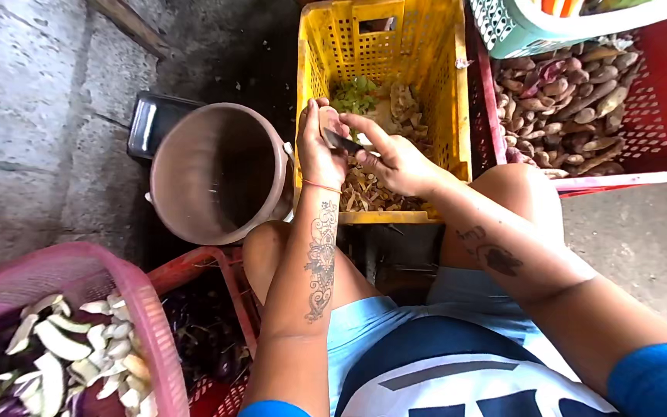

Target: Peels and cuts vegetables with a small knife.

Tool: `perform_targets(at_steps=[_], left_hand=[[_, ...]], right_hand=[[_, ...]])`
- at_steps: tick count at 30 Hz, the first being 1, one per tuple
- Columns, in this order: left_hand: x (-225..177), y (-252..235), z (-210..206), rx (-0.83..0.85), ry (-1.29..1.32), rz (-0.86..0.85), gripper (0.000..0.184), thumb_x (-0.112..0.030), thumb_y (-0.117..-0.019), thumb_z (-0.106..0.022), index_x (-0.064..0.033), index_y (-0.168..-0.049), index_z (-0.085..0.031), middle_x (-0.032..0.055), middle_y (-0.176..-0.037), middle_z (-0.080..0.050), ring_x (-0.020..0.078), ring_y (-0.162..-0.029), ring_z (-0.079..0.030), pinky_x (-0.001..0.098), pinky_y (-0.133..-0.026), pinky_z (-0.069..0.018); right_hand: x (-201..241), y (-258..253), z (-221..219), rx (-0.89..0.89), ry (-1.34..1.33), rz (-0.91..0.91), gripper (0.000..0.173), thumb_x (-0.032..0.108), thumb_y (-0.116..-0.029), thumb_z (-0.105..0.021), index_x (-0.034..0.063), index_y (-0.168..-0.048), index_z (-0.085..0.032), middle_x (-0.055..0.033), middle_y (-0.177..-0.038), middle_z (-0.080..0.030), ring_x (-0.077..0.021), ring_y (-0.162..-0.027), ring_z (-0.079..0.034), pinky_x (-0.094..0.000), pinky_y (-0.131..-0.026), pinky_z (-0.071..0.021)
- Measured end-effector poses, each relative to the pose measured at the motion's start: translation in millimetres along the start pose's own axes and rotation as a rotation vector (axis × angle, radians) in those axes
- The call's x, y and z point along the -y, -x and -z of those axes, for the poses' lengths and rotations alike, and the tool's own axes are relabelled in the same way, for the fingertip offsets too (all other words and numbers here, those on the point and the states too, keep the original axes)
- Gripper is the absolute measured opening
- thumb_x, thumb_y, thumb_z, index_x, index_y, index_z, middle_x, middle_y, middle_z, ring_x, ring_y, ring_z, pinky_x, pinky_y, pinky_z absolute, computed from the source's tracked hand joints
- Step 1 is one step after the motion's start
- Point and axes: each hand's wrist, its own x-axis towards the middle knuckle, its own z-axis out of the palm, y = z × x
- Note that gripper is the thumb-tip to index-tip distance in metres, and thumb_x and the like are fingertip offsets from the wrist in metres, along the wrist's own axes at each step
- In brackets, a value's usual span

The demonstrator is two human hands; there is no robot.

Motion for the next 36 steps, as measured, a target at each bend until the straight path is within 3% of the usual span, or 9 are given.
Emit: perform_targets(at_steps=[5,9,15,19,23,25,28,32,36], left_hand=[[-6,3,-7,-0.117,0.086,0.048,0.039,-0.031,-0.1133,-0.031,-0.0151,-0.084,-0.051,-0.0032,-0.062,-0.052,0.0043,-0.048,-0.05,0.0161,-0.042,-0.0423],[-4,2,-10,-0.129,0.1,0.028,0.036,-0.029,-0.1129,-0.033,-0.0151,-0.084,-0.049,-0.0032,-0.062,-0.05,0.0046,-0.047,-0.049,0.0164,-0.043,-0.0426],[6,1,-6,-0.076,0.085,-0.074,0.029,-0.022,-0.1123,-0.036,-0.0177,-0.086,-0.049,-0.0051,-0.067,-0.05,0.0043,-0.058,-0.053,0.0177,-0.055,-0.0475],[6,2,-7,-0.08,0.039,-0.09,0.026,-0.021,-0.1119,-0.038,-0.0174,-0.089,-0.05,-0.0052,-0.069,-0.051,0.0039,-0.06,-0.054,0.0186,-0.058,-0.05],[11,2,-6,-0.079,-0.028,-0.108,0.028,-0.021,-0.1117,-0.038,-0.0164,-0.087,-0.051,-0.0051,-0.067,-0.05,0.0032,-0.052,-0.046,0.017,-0.049,-0.0416],[12,2,-4,-0.057,-0.035,-0.122,0.029,-0.021,-0.1117,-0.038,-0.0156,-0.086,-0.052,-0.0046,-0.067,-0.051,0.0031,-0.051,-0.045,0.0166,-0.047,-0.0403],[11,1,-3,-0.009,-0.054,-0.177,0.029,-0.018,-0.1114,-0.04,-0.0125,-0.088,-0.056,-0.0032,-0.067,-0.054,0.0042,-0.054,-0.052,0.0177,-0.052,-0.0471],[10,3,-4,-0.05,-0.143,-0.285,0.036,-0.021,-0.1127,-0.035,-0.0118,-0.087,-0.059,-0.0051,-0.063,-0.054,0.0028,-0.052,-0.052,0.0171,-0.05,-0.0468],[9,5,-5,-0.126,-0.239,-0.419,0.049,-0.029,-0.1145,-0.026,-0.0065,-0.092,-0.063,-0.0039,-0.064,-0.058,0.0029,-0.051,-0.054,0.0178,-0.048,-0.0482]], right_hand=[[0,1,-8,0.01,0.174,0.082,0.057,0.02,-0.1051,-0.049,0.0083,-0.159,-0.036,-0.0123,-0.085,-0.071,-0.0311,-0.07,-0.067,-0.0533,-0.066,-0.0544],[2,1,-6,0.016,0.224,0.045,0.056,0.022,-0.1061,-0.047,0.0127,-0.16,-0.037,-0.0133,-0.084,-0.069,-0.0332,-0.07,-0.066,-0.0548,-0.065,-0.0531],[2,0,-5,-0.021,0.25,0.011,0.05,0.02,-0.1054,-0.048,0.0143,-0.155,-0.044,-0.0131,-0.084,-0.07,-0.0351,-0.07,-0.067,-0.0562,-0.063,-0.0531],[0,0,-5,-0.051,0.239,0.009,0.047,0.02,-0.1061,-0.049,0.0156,-0.152,-0.048,-0.0144,-0.094,-0.074,-0.036,-0.079,-0.071,-0.0574,-0.069,-0.0556],[-5,-2,-6,-0.149,0.214,0.041,0.04,0.017,-0.106,-0.049,0.016,-0.145,-0.057,-0.0144,-0.1,-0.074,-0.034,-0.082,-0.072,-0.0555,-0.07,-0.0566],[-4,-2,-3,-0.118,0.183,0.026,0.04,0.019,-0.1069,-0.048,0.0153,-0.146,-0.055,-0.0139,-0.097,-0.073,-0.0332,-0.08,-0.071,-0.0549,-0.07,-0.0561],[-3,-3,3,-0.024,0.095,-0.031,0.054,0.023,-0.1084,-0.048,0.0158,-0.16,-0.035,-0.0128,-0.094,-0.073,-0.0307,-0.076,-0.069,-0.0543,-0.071,-0.0558],[-3,-4,3,-0.018,0.047,0.0,0.051,0.022,-0.1087,-0.045,0.0166,-0.159,-0.038,-0.0135,-0.118,-0.073,-0.0308,-0.085,-0.072,-0.0543,-0.076,-0.0567],[-1,-4,0,-0.045,0.013,0.009,0.05,0.02,-0.1087,-0.045,0.0153,-0.158,-0.041,-0.0131,-0.122,-0.072,-0.0301,-0.091,-0.072,-0.0538,-0.08,-0.0566]])
